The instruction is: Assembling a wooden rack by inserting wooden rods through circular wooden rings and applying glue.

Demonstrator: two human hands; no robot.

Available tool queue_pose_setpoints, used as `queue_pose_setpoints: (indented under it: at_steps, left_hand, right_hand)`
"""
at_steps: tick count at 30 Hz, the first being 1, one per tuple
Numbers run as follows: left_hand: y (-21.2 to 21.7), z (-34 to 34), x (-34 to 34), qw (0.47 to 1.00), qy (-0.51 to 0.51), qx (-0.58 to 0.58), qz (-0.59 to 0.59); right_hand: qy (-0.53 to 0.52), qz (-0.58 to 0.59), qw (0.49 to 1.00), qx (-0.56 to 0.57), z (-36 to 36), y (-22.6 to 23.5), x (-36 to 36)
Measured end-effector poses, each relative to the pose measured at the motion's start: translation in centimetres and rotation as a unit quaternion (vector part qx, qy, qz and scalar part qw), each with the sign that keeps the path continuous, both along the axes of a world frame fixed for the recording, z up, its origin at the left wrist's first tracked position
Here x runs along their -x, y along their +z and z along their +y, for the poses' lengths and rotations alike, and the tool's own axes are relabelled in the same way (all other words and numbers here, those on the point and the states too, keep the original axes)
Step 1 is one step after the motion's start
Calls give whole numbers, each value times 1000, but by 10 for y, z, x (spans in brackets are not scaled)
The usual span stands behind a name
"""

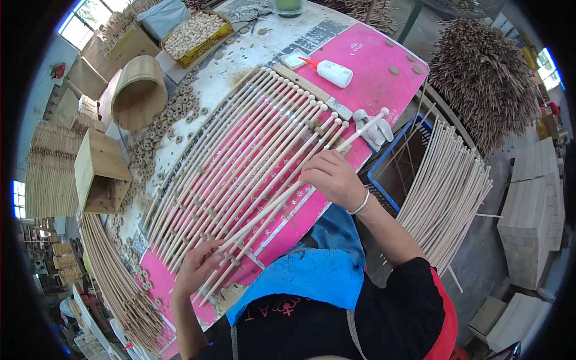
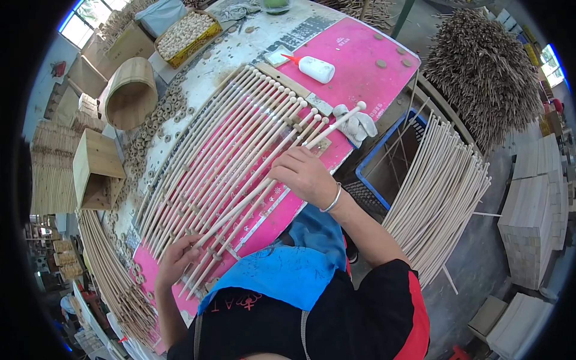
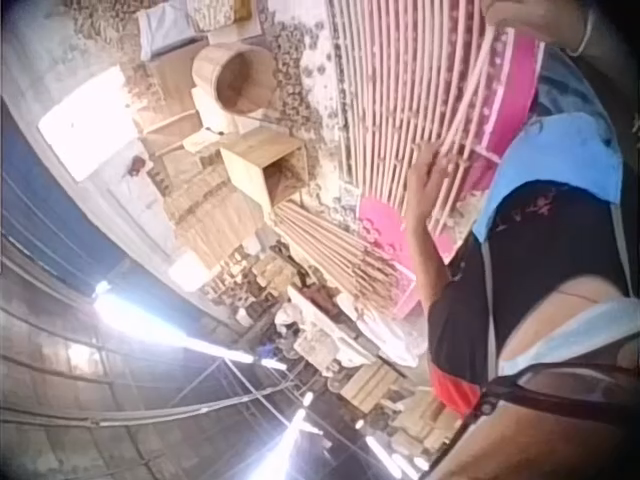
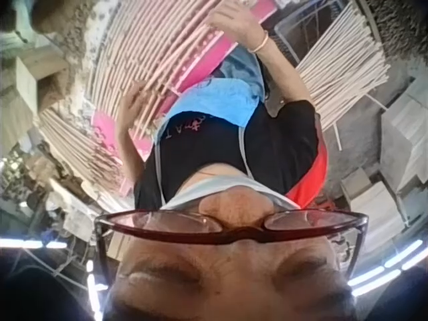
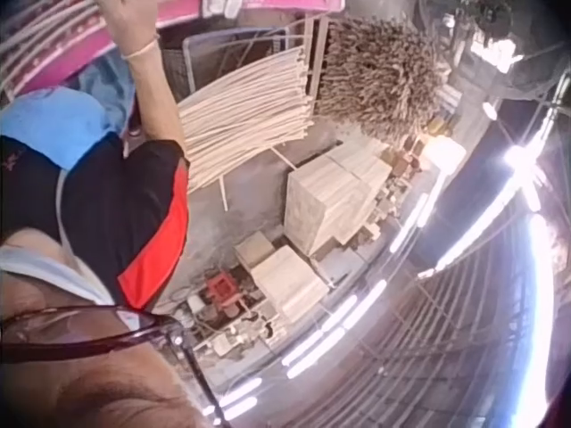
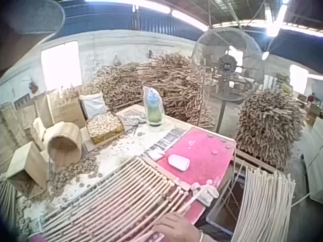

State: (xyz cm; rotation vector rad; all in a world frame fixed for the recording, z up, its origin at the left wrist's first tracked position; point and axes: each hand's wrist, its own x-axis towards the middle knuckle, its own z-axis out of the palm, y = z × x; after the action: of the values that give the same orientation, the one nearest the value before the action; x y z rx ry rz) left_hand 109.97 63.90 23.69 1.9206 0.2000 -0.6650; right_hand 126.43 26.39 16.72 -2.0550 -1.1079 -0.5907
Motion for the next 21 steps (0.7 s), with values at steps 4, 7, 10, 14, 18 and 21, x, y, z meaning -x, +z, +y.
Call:
queue_pose_setpoints:
  at_steps: [4, 7, 10, 14, 18, 21]
  left_hand:
    - [-6, 38, 37, 998, 59, 9, -32]
    - [-12, 36, 38, 998, 61, 20, -12]
    - [-22, 11, 32, 996, 71, 44, -15]
    - [-23, -28, 21, 993, 94, 43, -49]
    - [-29, -62, 4, 989, 120, 60, -55]
    - [-33, -81, -5, 989, 126, 33, -67]
  right_hand:
    - [-12, -7, 1000, -3, 1, 6, 0]
    - [12, 12, 1000, 22, 8, 6, 5]
    - [70, 4, 998, 3, 34, 4, 17]
    - [112, -1, 994, 9, 60, 2, 24]
    - [148, 4, 989, 2, 83, -1, 38]
    - [165, 13, 986, 12, 89, -5, 45]
